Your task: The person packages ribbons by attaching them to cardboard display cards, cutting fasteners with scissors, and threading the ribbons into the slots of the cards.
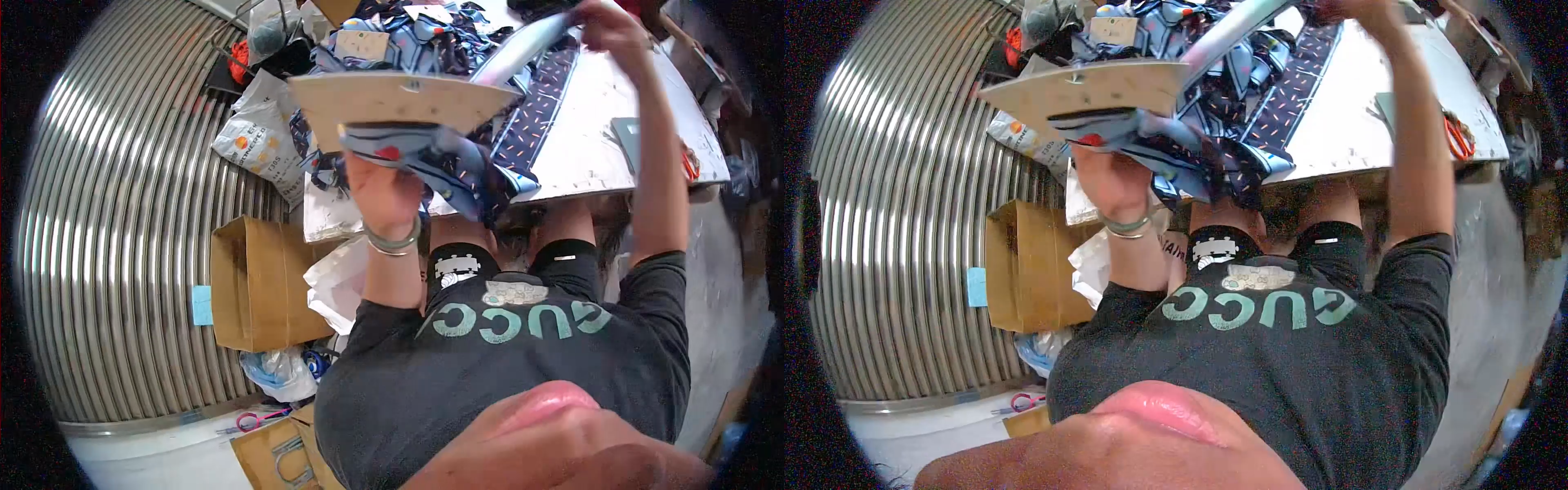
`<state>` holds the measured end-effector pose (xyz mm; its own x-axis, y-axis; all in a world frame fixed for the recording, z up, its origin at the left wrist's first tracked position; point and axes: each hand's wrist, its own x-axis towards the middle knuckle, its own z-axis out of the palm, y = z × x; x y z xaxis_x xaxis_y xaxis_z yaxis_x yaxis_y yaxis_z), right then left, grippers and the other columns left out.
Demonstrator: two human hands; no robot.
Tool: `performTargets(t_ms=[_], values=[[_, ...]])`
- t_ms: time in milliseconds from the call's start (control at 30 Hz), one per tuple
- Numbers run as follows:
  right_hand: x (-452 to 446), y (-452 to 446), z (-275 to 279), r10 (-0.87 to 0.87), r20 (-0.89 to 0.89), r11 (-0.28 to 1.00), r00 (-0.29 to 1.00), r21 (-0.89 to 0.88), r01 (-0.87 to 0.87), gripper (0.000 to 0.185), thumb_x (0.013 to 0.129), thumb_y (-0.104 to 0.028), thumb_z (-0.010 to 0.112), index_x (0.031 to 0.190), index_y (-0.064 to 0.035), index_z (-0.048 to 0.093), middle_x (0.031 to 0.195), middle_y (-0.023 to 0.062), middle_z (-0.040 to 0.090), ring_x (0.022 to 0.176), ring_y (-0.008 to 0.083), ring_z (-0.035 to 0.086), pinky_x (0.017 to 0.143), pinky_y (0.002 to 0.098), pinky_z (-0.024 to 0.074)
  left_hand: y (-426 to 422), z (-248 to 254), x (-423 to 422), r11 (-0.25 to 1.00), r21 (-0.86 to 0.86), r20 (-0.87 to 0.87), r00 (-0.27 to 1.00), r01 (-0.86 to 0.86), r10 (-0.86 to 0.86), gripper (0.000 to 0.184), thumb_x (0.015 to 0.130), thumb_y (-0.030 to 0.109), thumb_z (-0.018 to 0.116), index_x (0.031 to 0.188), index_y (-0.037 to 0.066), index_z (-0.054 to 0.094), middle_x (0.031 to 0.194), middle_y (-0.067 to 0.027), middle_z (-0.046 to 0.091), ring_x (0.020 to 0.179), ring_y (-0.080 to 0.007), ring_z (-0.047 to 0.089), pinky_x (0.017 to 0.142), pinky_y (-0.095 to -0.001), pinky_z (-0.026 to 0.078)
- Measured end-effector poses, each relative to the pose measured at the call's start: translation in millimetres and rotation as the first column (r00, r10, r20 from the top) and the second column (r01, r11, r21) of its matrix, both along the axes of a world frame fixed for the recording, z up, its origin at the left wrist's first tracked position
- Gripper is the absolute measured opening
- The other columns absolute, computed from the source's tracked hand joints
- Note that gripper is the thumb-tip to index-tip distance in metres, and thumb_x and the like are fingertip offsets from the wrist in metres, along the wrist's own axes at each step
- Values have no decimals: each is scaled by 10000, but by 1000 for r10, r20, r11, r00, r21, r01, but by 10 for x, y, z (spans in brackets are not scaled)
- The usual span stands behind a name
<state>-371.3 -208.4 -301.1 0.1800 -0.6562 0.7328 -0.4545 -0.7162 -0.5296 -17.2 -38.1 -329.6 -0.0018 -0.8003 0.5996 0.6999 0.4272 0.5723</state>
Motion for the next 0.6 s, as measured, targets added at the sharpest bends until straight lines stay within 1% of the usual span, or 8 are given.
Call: performTargets(t_ms=[67,133,200,233,300,500,567,600], values=[[-884,-699,-202,-534,-368,835,761,-85,544,332,827,30,540,1087,-140,656,922,48,685,772,225,654,686,327,501,1,177,54,993,-57,-117,989,-99,92,474,879,-53,518,1332,37,410,1273,-163,529,1142,-317,548,944,-469,481],[-750,-498,-150,-594,-711,601,377,-81,795,442,812,28,565,1178,-212,625,1039,101,666,920,273,642,815,377,488,8,258,49,996,-47,-148,987,-75,68,469,895,-49,489,1342,49,390,1276,-157,518,1136,-307,549,916,-458,499],[-250,22,-40,-629,-486,776,607,-355,521,486,801,8,594,1252,-173,581,1186,112,619,1080,235,591,892,371,466,-18,271,-33,999,-8,-241,970,41,-42,459,898,-45,476,1338,50,388,1247,-154,535,1107,-289,565,890,-438,512],[67,136,23,-63,-202,970,977,-241,13,484,805,-52,622,1274,-163,570,1237,52,607,1146,160,552,907,333,463,-25,299,-93,995,94,-240,971,36,-12,419,919,-9,447,1331,49,393,1223,-144,553,1071,-254,588,855,-390,529],[862,938,275,497,124,845,859,157,-512,425,812,-142,684,1229,-111,603,1210,42,624,1095,145,574,884,305,453,-95,181,-119,987,139,-171,983,85,-60,399,953,92,427,1346,31,391,1276,-147,528,1125,-271,558,938,-413,474],[1490,1038,-141,576,473,627,666,267,-732,172,857,-68,625,1020,-21,646,920,24,647,895,89,568,787,240,447,4,28,-89,948,283,-96,988,144,-121,439,994,230,383,1374,10,369,1322,-159,510,1179,-302,527,1008,-456,421],[1438,958,-204,143,-78,985,987,-89,-150,117,869,-76,612,978,-42,642,839,4,617,839,91,566,748,239,441,28,-13,-24,955,271,-85,991,122,-102,398,993,213,364,1339,20,405,1274,-151,545,1126,-286,564,957,-442,458],[1406,931,-215,-217,-256,914,942,-392,104,103,867,-80,617,963,-51,641,810,1,602,818,94,563,735,237,437,32,-35,9,960,257,-71,993,112,-96,366,992,197,344,1304,30,441,1225,-144,581,1072,-270,601,907,-429,496]])
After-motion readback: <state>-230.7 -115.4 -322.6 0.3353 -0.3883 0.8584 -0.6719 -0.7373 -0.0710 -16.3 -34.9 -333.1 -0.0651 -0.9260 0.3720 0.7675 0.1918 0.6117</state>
